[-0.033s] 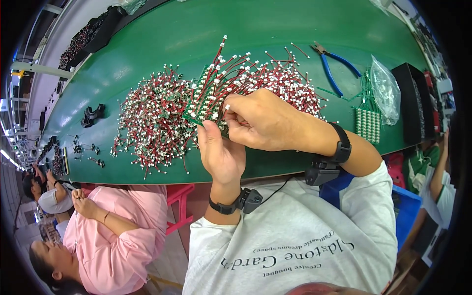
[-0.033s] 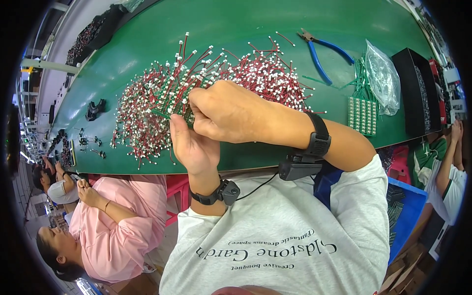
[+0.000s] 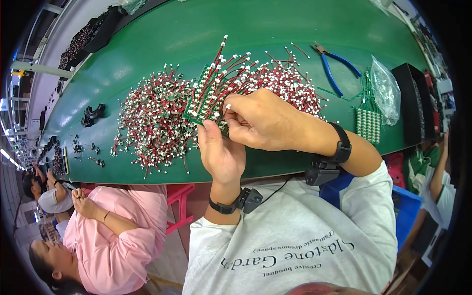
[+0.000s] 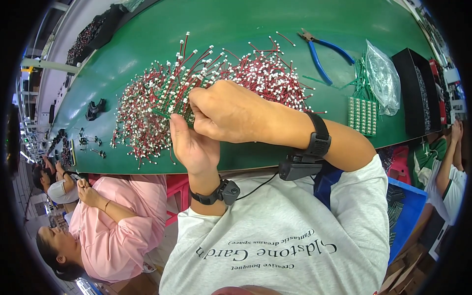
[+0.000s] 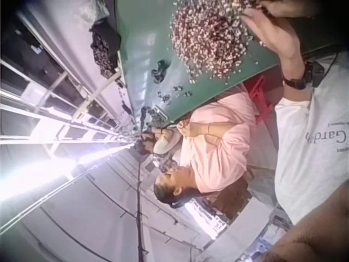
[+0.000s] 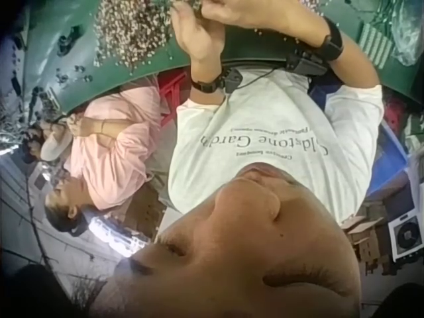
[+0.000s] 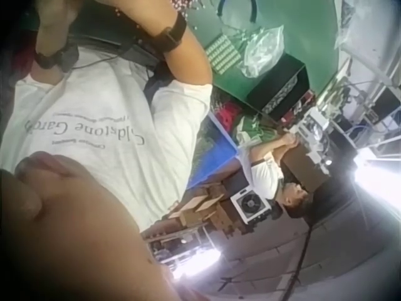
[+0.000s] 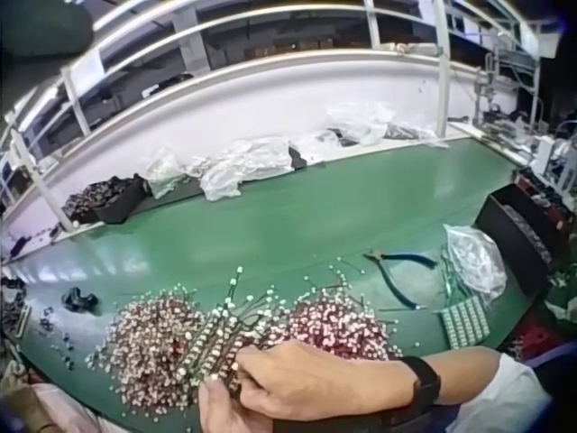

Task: The person picks up a circuit board and inserts wires into it by hand, repeating this for several wires from a pile on the table. After filling the board, they set it down and pick up another circuit board to continue the process.

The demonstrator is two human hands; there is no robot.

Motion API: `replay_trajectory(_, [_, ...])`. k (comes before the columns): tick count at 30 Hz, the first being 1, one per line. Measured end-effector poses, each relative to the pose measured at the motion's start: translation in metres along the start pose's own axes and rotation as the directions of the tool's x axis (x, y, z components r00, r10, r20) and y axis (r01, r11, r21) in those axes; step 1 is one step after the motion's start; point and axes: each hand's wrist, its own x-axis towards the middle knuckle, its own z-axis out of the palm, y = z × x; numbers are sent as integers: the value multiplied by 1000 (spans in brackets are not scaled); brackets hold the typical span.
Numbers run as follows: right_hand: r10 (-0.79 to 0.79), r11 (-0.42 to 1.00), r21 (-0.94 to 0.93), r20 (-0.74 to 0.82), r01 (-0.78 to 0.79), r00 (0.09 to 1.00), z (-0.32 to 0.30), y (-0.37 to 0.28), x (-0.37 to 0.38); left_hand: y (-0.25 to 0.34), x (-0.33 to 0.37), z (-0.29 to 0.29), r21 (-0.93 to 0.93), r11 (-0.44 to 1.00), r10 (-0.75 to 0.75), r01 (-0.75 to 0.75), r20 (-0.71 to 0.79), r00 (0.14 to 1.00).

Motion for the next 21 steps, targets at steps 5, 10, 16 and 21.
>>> replay_trajectory(5, [47, 990, -137, 11, -45, 999, 2, -3, -1, 1, -1, 1, 55, 998, 32, -33, 21, 999])
replay_trajectory(10, [-45, 943, -327, 41, 56, 998, 3, -8, -5, 1, -3, 3, 230, 967, 94, -112, 88, 992])
replay_trajectory(16, [-38, 925, -378, -18, 28, 999, 1, -10, -4, 3, -6, 5, 244, 967, 57, -69, 54, 997])
replay_trajectory(21, [-47, 912, -408, -38, 28, 998, 9, -9, -5, 1, -5, 6, 240, 966, 80, -92, 57, 995])
